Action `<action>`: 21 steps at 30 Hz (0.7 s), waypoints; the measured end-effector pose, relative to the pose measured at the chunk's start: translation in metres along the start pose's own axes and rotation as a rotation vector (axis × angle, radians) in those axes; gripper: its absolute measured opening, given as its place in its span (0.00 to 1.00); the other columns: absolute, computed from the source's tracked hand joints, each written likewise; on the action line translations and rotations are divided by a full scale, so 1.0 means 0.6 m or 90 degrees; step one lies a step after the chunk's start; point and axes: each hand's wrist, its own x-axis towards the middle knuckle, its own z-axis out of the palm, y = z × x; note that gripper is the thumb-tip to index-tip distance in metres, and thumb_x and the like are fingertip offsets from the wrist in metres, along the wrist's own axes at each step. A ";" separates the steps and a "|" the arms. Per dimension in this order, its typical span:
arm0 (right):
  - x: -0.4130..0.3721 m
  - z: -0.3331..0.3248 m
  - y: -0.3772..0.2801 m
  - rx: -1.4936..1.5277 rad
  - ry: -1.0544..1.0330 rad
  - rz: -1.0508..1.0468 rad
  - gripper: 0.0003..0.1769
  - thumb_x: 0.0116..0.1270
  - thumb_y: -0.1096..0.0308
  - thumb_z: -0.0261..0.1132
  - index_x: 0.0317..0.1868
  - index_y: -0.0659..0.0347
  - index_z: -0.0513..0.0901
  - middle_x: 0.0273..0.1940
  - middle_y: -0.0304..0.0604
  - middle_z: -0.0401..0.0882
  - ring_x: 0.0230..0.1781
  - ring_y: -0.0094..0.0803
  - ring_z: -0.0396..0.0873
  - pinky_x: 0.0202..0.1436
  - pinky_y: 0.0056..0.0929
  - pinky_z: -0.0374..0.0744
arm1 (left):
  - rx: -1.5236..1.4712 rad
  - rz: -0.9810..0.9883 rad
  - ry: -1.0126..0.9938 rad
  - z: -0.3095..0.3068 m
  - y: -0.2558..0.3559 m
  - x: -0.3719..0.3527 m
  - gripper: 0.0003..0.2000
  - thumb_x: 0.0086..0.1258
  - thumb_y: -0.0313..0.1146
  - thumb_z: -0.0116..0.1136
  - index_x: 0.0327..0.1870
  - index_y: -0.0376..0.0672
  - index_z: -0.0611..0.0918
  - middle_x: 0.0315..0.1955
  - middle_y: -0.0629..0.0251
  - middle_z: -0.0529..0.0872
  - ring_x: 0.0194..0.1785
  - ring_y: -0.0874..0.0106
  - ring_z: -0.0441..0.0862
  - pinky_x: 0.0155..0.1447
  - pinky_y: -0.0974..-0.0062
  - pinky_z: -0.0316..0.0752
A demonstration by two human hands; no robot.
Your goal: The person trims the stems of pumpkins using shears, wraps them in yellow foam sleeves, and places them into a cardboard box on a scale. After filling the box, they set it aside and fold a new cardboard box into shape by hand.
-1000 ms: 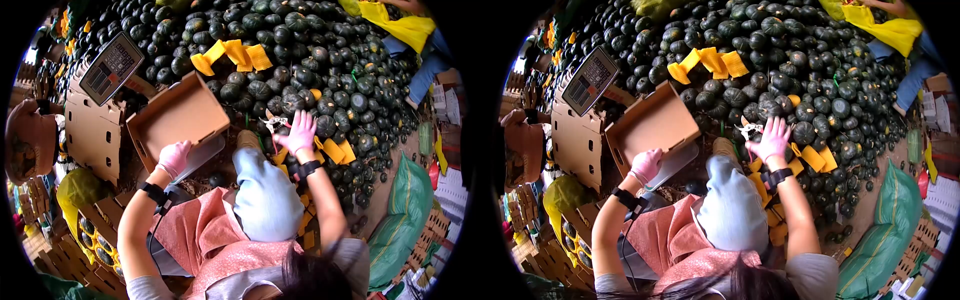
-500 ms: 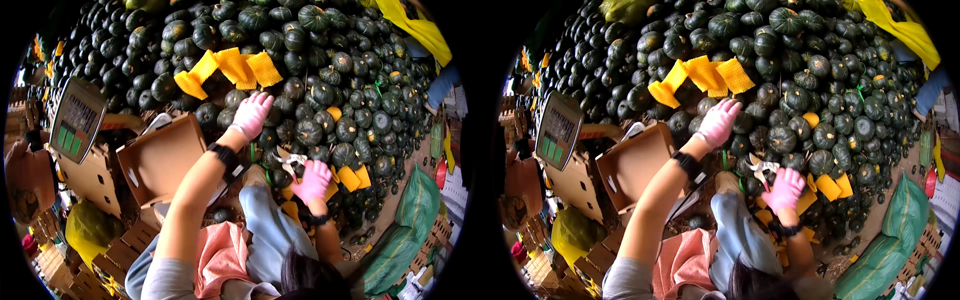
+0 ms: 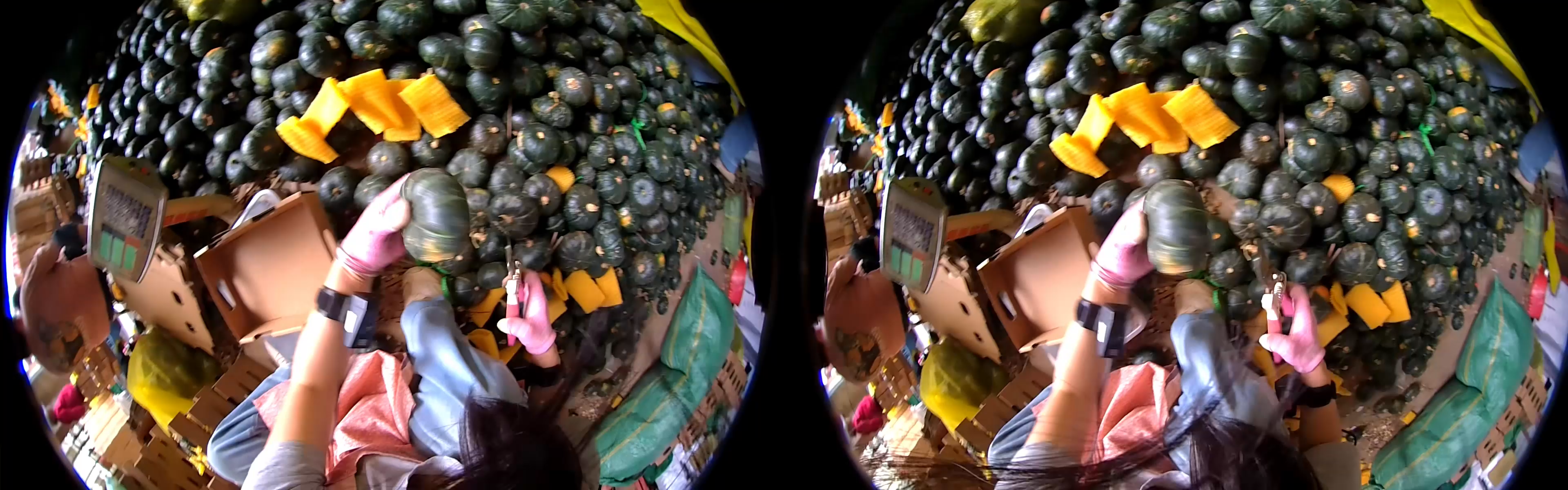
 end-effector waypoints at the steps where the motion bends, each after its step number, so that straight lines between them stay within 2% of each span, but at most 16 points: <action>1: 0.008 0.023 -0.026 -0.046 0.007 0.009 0.37 0.35 0.75 0.67 0.53 0.62 0.68 0.39 0.38 0.73 0.46 0.32 0.72 0.53 0.30 0.70 | 0.069 0.016 0.130 0.011 -0.005 -0.021 0.31 0.65 0.50 0.57 0.65 0.41 0.67 0.57 0.53 0.75 0.59 0.62 0.75 0.64 0.57 0.70; 2: 0.014 0.034 -0.011 -0.113 0.028 0.001 0.37 0.35 0.77 0.67 0.53 0.63 0.68 0.42 0.41 0.72 0.48 0.35 0.71 0.55 0.32 0.69 | -0.088 0.063 0.173 0.009 -0.026 -0.031 0.32 0.66 0.54 0.52 0.65 0.42 0.67 0.59 0.53 0.74 0.60 0.59 0.73 0.64 0.52 0.69; 3: 0.022 0.044 0.006 -0.129 0.040 -0.020 0.39 0.34 0.73 0.70 0.53 0.63 0.68 0.45 0.44 0.71 0.49 0.38 0.71 0.55 0.34 0.70 | -0.248 0.112 0.209 0.012 -0.042 -0.036 0.32 0.68 0.58 0.46 0.66 0.44 0.67 0.61 0.54 0.72 0.62 0.57 0.72 0.64 0.47 0.67; 5: 0.031 0.055 -0.002 -0.325 0.059 -0.155 0.43 0.32 0.68 0.74 0.54 0.63 0.67 0.47 0.47 0.69 0.49 0.42 0.70 0.55 0.39 0.69 | -0.344 0.079 0.171 0.022 -0.055 -0.052 0.32 0.68 0.65 0.38 0.67 0.55 0.66 0.63 0.57 0.70 0.64 0.53 0.69 0.62 0.35 0.62; 6: 0.034 0.055 -0.001 -0.423 0.090 -0.209 0.46 0.31 0.63 0.75 0.55 0.62 0.66 0.46 0.48 0.69 0.48 0.46 0.69 0.55 0.43 0.68 | -0.382 0.101 0.150 0.015 -0.067 -0.051 0.32 0.68 0.65 0.37 0.67 0.55 0.67 0.63 0.57 0.70 0.65 0.50 0.68 0.61 0.33 0.61; 7: 0.037 0.054 -0.015 -0.496 0.087 -0.242 0.47 0.31 0.61 0.75 0.56 0.63 0.64 0.47 0.49 0.69 0.49 0.48 0.68 0.54 0.45 0.67 | -0.395 0.117 0.200 0.011 -0.078 -0.055 0.32 0.68 0.65 0.37 0.67 0.56 0.67 0.63 0.57 0.70 0.64 0.49 0.68 0.63 0.35 0.61; 9: 0.048 0.050 -0.009 -0.524 0.091 -0.312 0.47 0.31 0.60 0.74 0.56 0.63 0.65 0.46 0.48 0.69 0.48 0.48 0.67 0.54 0.47 0.65 | -0.451 0.107 0.218 0.015 -0.080 -0.058 0.32 0.68 0.65 0.36 0.68 0.55 0.66 0.63 0.58 0.71 0.64 0.52 0.69 0.64 0.42 0.63; 10: 0.054 0.050 -0.018 -0.566 0.084 -0.362 0.46 0.32 0.58 0.73 0.55 0.64 0.64 0.45 0.47 0.69 0.47 0.47 0.67 0.56 0.47 0.63 | -0.453 0.102 0.223 0.011 -0.084 -0.061 0.32 0.68 0.65 0.36 0.68 0.55 0.66 0.63 0.58 0.71 0.64 0.52 0.69 0.64 0.42 0.63; 11: 0.061 0.052 -0.031 -0.612 0.093 -0.424 0.44 0.34 0.57 0.72 0.55 0.64 0.65 0.43 0.46 0.69 0.47 0.46 0.67 0.57 0.46 0.62 | -0.468 0.122 0.161 0.005 -0.088 -0.062 0.33 0.68 0.64 0.37 0.68 0.51 0.66 0.62 0.57 0.72 0.63 0.54 0.70 0.65 0.45 0.64; 12: 0.065 0.051 -0.043 -0.630 0.089 -0.428 0.44 0.35 0.57 0.71 0.55 0.64 0.65 0.43 0.46 0.69 0.47 0.45 0.67 0.57 0.46 0.62 | -0.481 0.142 0.097 0.003 -0.089 -0.062 0.34 0.69 0.63 0.38 0.68 0.48 0.66 0.61 0.56 0.73 0.62 0.57 0.71 0.65 0.49 0.64; 13: 0.069 0.049 -0.053 -0.647 0.085 -0.431 0.43 0.36 0.56 0.71 0.55 0.64 0.65 0.43 0.45 0.69 0.47 0.45 0.67 0.58 0.46 0.61 | -0.482 0.139 0.097 0.005 -0.091 -0.064 0.34 0.69 0.63 0.38 0.68 0.48 0.66 0.61 0.56 0.73 0.62 0.57 0.71 0.65 0.49 0.64; 15: 0.075 0.045 -0.068 -0.672 0.057 -0.402 0.44 0.38 0.54 0.70 0.56 0.65 0.66 0.44 0.45 0.70 0.47 0.45 0.68 0.56 0.46 0.64 | -0.352 0.108 0.172 0.019 -0.087 -0.068 0.35 0.70 0.63 0.37 0.69 0.47 0.63 0.61 0.56 0.72 0.63 0.57 0.70 0.67 0.48 0.62; 16: 0.078 0.041 -0.069 -0.701 0.048 -0.408 0.45 0.38 0.54 0.70 0.57 0.66 0.66 0.43 0.45 0.70 0.47 0.45 0.68 0.55 0.45 0.65 | -0.262 0.098 0.245 0.024 -0.090 -0.066 0.39 0.67 0.67 0.38 0.70 0.47 0.61 0.63 0.56 0.71 0.65 0.56 0.68 0.68 0.47 0.60; 18: 0.083 0.032 -0.075 -0.731 0.038 -0.412 0.45 0.39 0.54 0.70 0.58 0.66 0.66 0.43 0.45 0.70 0.47 0.44 0.69 0.55 0.44 0.66 | -0.238 0.092 0.204 0.025 -0.093 -0.075 0.39 0.67 0.67 0.37 0.71 0.48 0.60 0.64 0.58 0.69 0.66 0.56 0.67 0.69 0.49 0.59; 19: 0.084 0.027 -0.081 -0.725 -0.014 -0.385 0.45 0.40 0.54 0.70 0.59 0.66 0.66 0.43 0.45 0.70 0.48 0.44 0.69 0.55 0.43 0.66 | -0.215 0.089 0.162 0.025 -0.094 -0.080 0.39 0.67 0.68 0.35 0.71 0.48 0.59 0.64 0.60 0.68 0.67 0.57 0.66 0.70 0.51 0.58; 21: 0.084 0.018 -0.088 -0.720 -0.067 -0.353 0.45 0.40 0.54 0.70 0.59 0.66 0.66 0.43 0.45 0.70 0.48 0.43 0.69 0.55 0.42 0.66 | -0.239 0.066 0.213 0.035 -0.087 -0.089 0.42 0.64 0.71 0.36 0.72 0.49 0.58 0.65 0.56 0.67 0.67 0.55 0.65 0.70 0.51 0.58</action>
